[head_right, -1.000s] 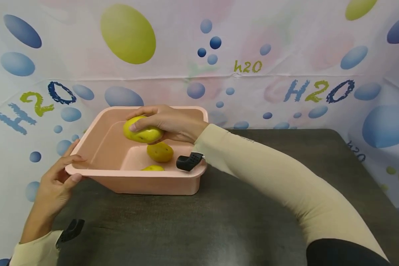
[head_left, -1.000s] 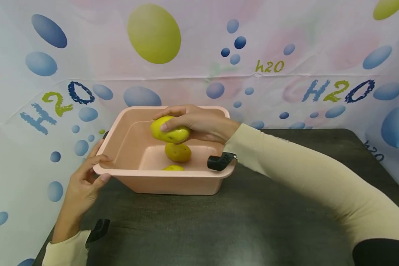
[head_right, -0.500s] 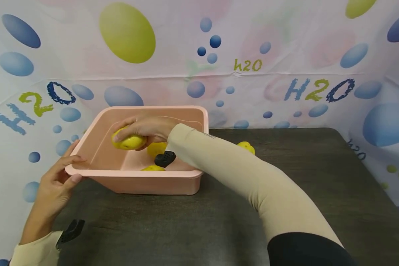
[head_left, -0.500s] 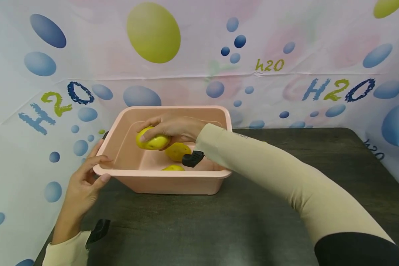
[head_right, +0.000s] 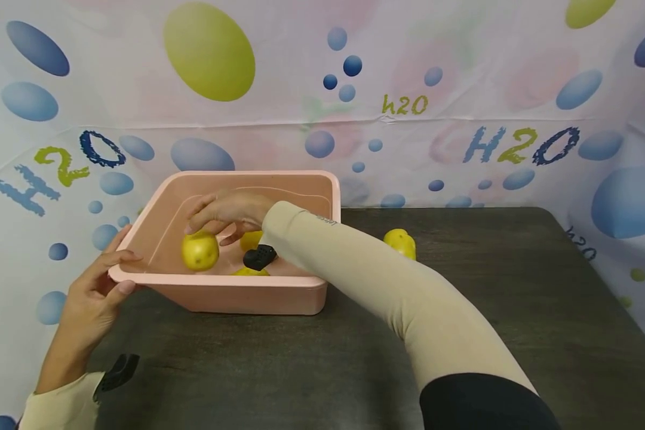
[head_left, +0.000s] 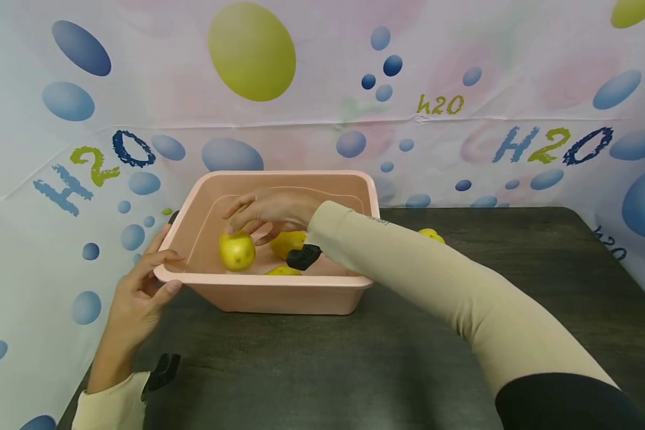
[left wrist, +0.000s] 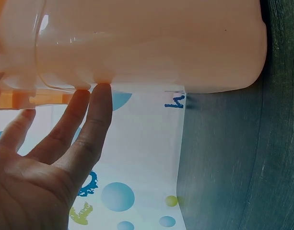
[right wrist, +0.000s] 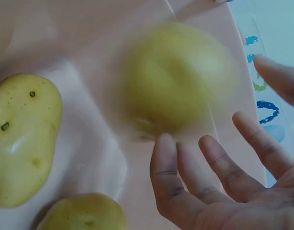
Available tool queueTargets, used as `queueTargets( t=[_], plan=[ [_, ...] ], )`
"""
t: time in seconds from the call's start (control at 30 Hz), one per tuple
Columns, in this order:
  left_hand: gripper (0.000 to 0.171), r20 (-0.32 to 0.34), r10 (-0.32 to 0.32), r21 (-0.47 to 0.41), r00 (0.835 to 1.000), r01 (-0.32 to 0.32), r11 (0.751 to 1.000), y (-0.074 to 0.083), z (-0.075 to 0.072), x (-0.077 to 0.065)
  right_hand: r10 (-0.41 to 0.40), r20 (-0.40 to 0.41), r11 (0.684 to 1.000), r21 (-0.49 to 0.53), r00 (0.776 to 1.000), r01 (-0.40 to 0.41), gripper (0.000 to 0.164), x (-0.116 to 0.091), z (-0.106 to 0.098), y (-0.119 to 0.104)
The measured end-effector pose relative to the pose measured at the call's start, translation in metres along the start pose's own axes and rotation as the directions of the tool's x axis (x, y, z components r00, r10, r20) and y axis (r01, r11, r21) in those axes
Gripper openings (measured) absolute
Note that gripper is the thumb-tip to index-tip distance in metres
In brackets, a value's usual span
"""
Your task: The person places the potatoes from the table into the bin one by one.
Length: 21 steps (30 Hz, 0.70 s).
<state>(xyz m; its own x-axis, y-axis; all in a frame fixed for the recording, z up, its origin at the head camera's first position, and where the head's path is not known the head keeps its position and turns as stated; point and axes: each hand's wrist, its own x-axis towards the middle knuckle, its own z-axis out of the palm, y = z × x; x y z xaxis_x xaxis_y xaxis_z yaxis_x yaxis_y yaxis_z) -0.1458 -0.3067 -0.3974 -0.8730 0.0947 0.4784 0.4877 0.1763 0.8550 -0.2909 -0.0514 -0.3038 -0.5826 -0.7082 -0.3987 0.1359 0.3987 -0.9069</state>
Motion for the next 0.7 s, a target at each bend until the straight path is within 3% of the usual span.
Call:
queueTargets(
  t=[0.2,0.37,0.7],
  plan=[
    [0.034,-0.001,0.008,-0.004,1.000,-0.008,1.000,-0.001,0.000,0.000,-0.004,-0.029,0.998,-0.064,1.000,0.002,0.053,-0.006,-0.007,0.001],
    [0.034,0.003,0.035,-0.034,0.999,-0.035,0.999,-0.003,0.000,0.000,-0.010,-0.052,0.999,-0.043,0.999,0.007,0.040,-0.010,-0.012,0.001],
    [0.034,0.004,0.030,-0.026,1.000,-0.030,0.999,-0.003,0.000,-0.001,-0.022,-0.066,0.999,-0.042,0.998,0.019,0.036,-0.017,-0.018,0.001]
  ],
)
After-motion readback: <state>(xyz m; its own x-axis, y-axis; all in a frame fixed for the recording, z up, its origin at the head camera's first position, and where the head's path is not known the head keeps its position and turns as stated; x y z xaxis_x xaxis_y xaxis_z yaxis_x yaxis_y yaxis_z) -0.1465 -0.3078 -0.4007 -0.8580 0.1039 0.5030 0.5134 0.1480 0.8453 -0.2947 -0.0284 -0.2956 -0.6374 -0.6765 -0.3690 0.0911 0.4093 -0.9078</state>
